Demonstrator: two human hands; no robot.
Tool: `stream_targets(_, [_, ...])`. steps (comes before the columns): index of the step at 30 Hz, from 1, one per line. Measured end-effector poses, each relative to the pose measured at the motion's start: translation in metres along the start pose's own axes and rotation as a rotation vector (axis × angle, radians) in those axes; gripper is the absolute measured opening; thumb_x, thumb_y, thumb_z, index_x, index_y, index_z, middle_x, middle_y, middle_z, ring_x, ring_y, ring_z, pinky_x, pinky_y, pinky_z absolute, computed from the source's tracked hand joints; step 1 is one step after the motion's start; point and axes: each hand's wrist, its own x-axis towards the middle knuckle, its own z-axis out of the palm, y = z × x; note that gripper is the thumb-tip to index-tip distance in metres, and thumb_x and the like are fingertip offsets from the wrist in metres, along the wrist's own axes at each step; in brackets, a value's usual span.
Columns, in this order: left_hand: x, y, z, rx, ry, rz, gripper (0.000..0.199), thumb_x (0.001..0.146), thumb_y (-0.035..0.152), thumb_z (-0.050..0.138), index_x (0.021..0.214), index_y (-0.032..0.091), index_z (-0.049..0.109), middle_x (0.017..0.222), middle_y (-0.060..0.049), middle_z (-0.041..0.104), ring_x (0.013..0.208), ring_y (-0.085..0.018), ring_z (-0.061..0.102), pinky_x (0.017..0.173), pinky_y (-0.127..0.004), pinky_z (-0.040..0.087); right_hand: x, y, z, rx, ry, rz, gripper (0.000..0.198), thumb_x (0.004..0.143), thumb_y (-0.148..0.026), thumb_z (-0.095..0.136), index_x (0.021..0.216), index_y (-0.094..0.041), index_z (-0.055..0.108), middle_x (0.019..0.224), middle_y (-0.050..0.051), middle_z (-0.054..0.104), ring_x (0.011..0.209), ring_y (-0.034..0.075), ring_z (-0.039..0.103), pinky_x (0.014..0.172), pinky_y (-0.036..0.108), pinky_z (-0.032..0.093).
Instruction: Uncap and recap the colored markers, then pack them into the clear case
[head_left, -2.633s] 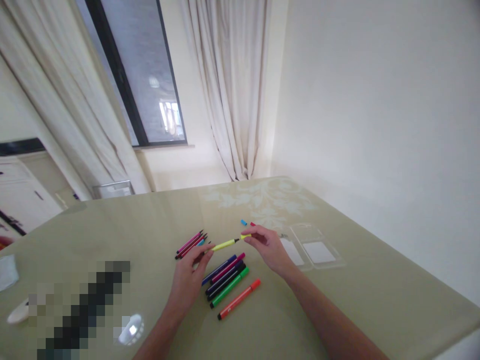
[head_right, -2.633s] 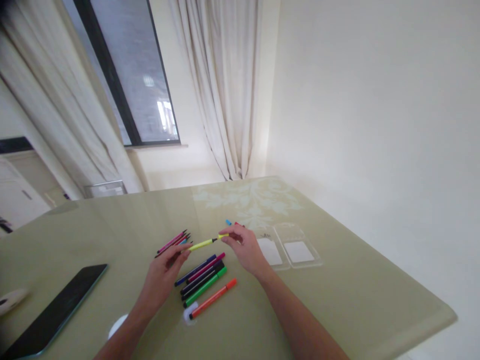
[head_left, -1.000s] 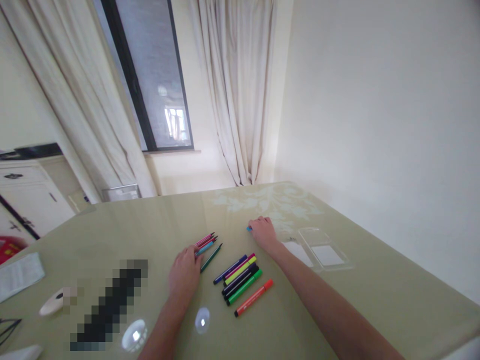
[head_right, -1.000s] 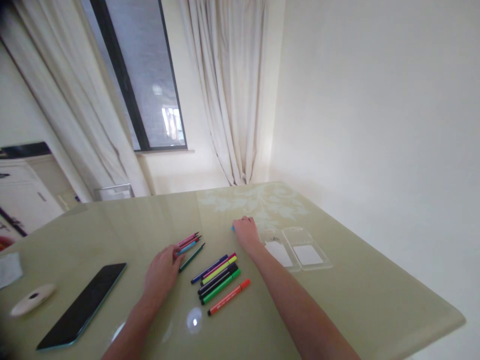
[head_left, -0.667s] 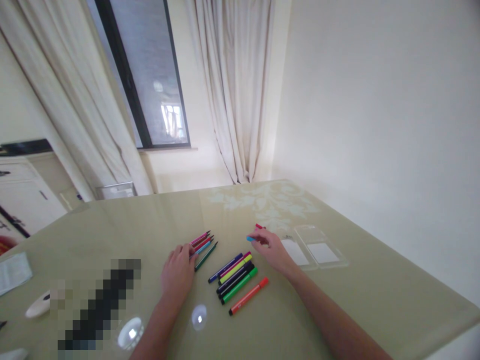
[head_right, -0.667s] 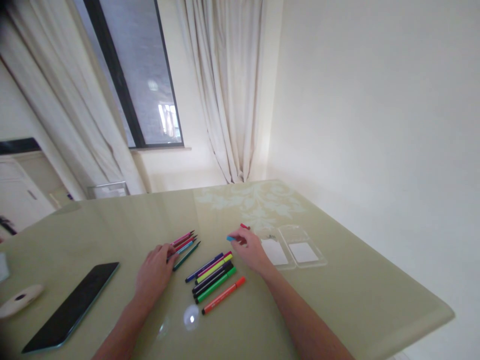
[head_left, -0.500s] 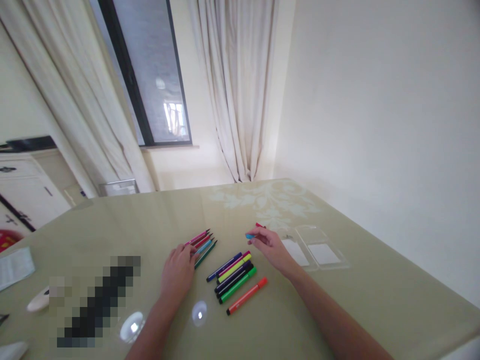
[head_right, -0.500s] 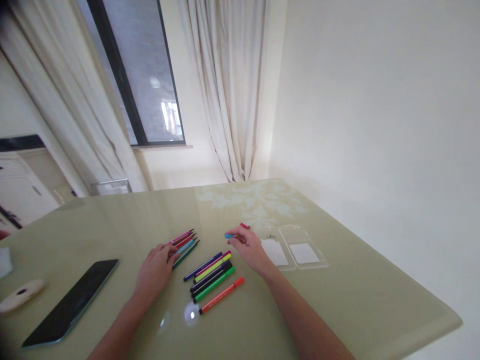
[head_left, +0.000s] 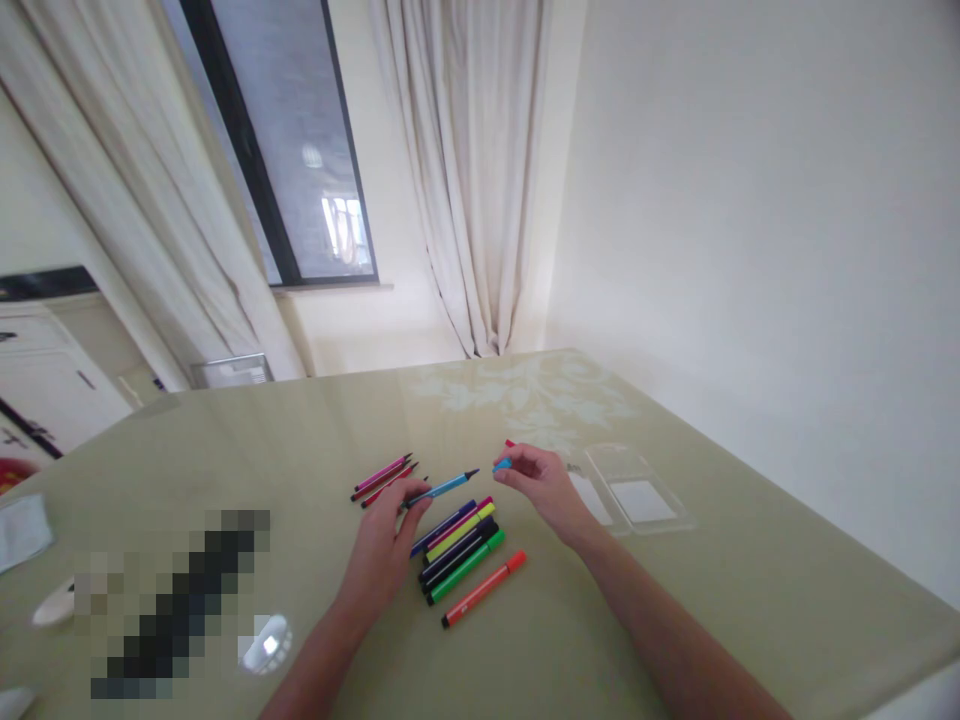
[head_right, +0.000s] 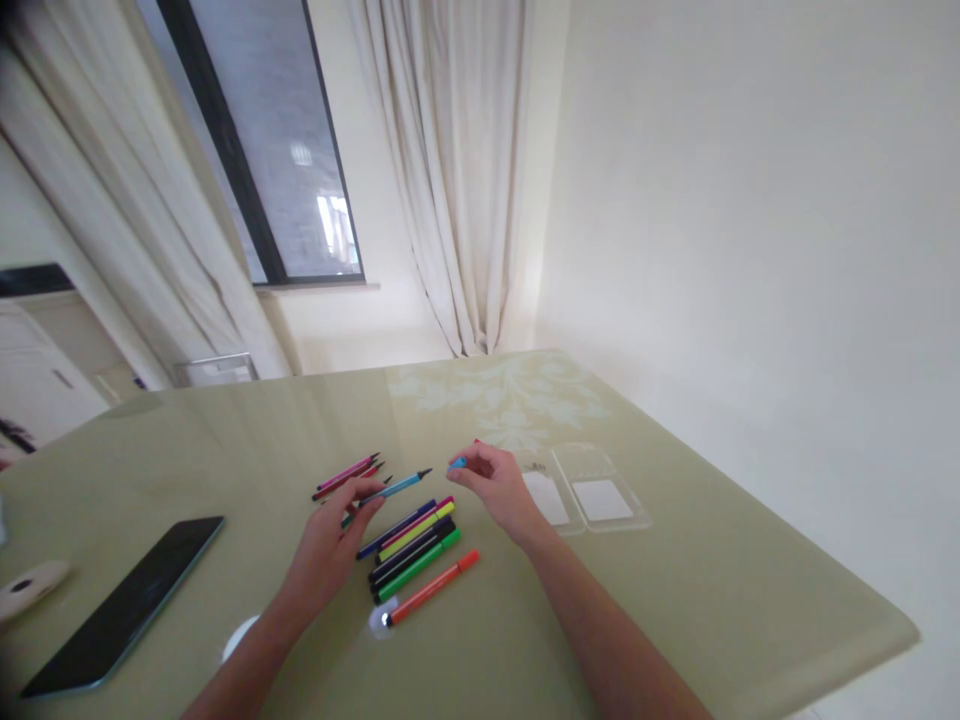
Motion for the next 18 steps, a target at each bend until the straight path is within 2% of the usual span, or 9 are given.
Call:
stream_targets(5, [0.0016, 0.0014, -0.0028, -0.015, 0.007, 0.012, 0.023, 0.099, 0.041, 0.054, 0.104, 0.024, 0.069, 0.102, -0.005, 0.074, 0.089, -0.022, 0.068, 0.080, -0.034, 0.054, -0.0010, 0.0007, 0.0021, -0.034, -0.086, -0.012, 0.024, 0.076, -0.040, 0.085, 0.085, -0.020, 0.073, 0.079, 0.000, 0.073, 0.076, 0.017, 0.067, 0.075, 0.031, 0.053])
stream_targets(11, [0.0012, 0.0013, -0.0028, -0.017, -0.001, 0.008, 0.022, 0.099, 0.040, 0.055, 0.104, 0.024, 0.068, 0.102, -0.004, 0.074, 0.091, -0.023, 0.067, 0.081, -0.034, 0.053, -0.0013, 0.0072, 0.0004, -0.216, -0.043, -0.100, 0.021, 0.080, -0.038, 0.082, 0.092, -0.022, 0.082, 0.082, 0.002, 0.075, 0.076, 0.018, 0.065, 0.072, 0.031, 0.051])
stream_targets(18, [-0.0004, 0.0039, -0.0006, -0.016, -0.041, 0.036, 0.020, 0.099, 0.039, 0.056, 0.104, 0.025, 0.068, 0.102, -0.005, 0.073, 0.094, -0.024, 0.067, 0.083, -0.036, 0.053, -0.0022, 0.0016, 0.0010, -0.250, -0.033, -0.158, 0.022, 0.081, -0.039, 0.082, 0.096, -0.024, 0.083, 0.085, 0.003, 0.076, 0.078, 0.019, 0.067, 0.075, 0.032, 0.052])
